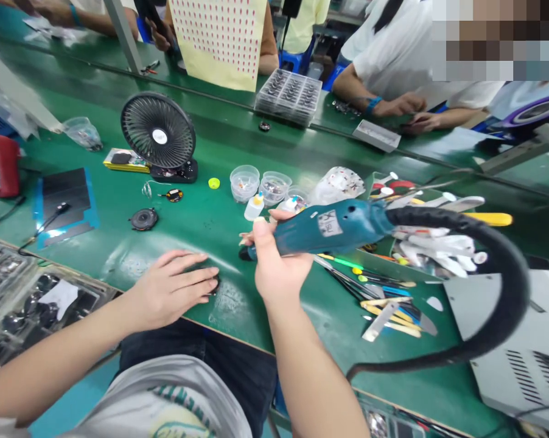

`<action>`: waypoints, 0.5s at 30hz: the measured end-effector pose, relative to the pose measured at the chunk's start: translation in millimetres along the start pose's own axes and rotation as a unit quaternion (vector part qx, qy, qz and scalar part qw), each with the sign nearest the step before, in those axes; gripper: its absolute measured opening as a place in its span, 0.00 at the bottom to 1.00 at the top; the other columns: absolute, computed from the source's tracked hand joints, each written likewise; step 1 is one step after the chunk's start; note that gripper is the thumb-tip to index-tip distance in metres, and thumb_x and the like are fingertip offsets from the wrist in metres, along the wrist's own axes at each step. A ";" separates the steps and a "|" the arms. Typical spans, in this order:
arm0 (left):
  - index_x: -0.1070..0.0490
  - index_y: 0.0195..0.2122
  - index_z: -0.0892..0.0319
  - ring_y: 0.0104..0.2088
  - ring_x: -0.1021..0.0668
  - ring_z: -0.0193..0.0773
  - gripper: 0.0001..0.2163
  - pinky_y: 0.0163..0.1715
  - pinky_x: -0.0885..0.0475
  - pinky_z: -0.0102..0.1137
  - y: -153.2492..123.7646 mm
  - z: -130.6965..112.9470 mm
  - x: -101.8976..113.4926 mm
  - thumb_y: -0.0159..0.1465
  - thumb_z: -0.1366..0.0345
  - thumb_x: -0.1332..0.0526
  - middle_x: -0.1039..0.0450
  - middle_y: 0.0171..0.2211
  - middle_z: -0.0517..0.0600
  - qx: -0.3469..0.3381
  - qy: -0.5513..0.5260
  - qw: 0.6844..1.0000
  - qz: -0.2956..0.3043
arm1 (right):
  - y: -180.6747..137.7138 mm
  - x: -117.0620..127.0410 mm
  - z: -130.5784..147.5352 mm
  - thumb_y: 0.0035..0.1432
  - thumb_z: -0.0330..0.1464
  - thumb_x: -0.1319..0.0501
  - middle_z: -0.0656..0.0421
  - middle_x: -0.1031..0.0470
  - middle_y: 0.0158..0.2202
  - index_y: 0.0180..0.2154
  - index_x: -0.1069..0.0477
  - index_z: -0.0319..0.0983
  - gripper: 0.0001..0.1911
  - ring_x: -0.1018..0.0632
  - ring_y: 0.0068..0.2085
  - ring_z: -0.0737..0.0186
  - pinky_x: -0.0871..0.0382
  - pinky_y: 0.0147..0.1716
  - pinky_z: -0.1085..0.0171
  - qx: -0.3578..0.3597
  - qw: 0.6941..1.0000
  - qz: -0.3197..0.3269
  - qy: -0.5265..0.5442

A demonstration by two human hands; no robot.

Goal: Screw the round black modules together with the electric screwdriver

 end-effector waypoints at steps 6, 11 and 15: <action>0.30 0.64 0.58 0.66 0.25 0.52 0.23 0.66 0.34 0.48 -7.9 11.2 -13.7 0.71 0.55 0.35 0.25 0.66 0.56 0.044 -0.055 0.990 0.119 | -10.5 -12.6 7.3 0.59 0.39 0.25 0.71 0.27 0.22 0.43 0.29 0.46 0.16 0.23 0.20 0.65 0.19 0.29 0.60 0.023 0.999 0.048 -0.002; 0.28 0.58 0.59 0.62 0.22 0.51 0.21 0.63 0.32 0.48 -7.2 20.1 -12.5 0.70 0.54 0.33 0.20 0.58 0.57 0.105 -0.059 0.989 0.088 | -23.6 -20.7 9.6 0.61 0.34 0.26 0.72 0.27 0.21 0.39 0.32 0.45 0.15 0.24 0.19 0.68 0.21 0.26 0.64 0.014 0.995 0.092 0.021; 0.25 0.55 0.59 0.59 0.21 0.51 0.19 0.61 0.30 0.47 -7.6 14.8 -14.7 0.71 0.51 0.34 0.19 0.58 0.57 0.079 -0.038 0.994 0.068 | -28.5 -23.7 4.6 0.62 0.33 0.27 0.72 0.26 0.22 0.40 0.32 0.44 0.14 0.24 0.19 0.68 0.22 0.27 0.64 0.003 0.993 0.117 0.012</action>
Point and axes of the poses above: each hand's wrist, its own y-axis towards the middle knuckle, its own x-axis out of the back of the hand, z = x × y, the point moved 6 cm from there along y, towards the middle knuckle
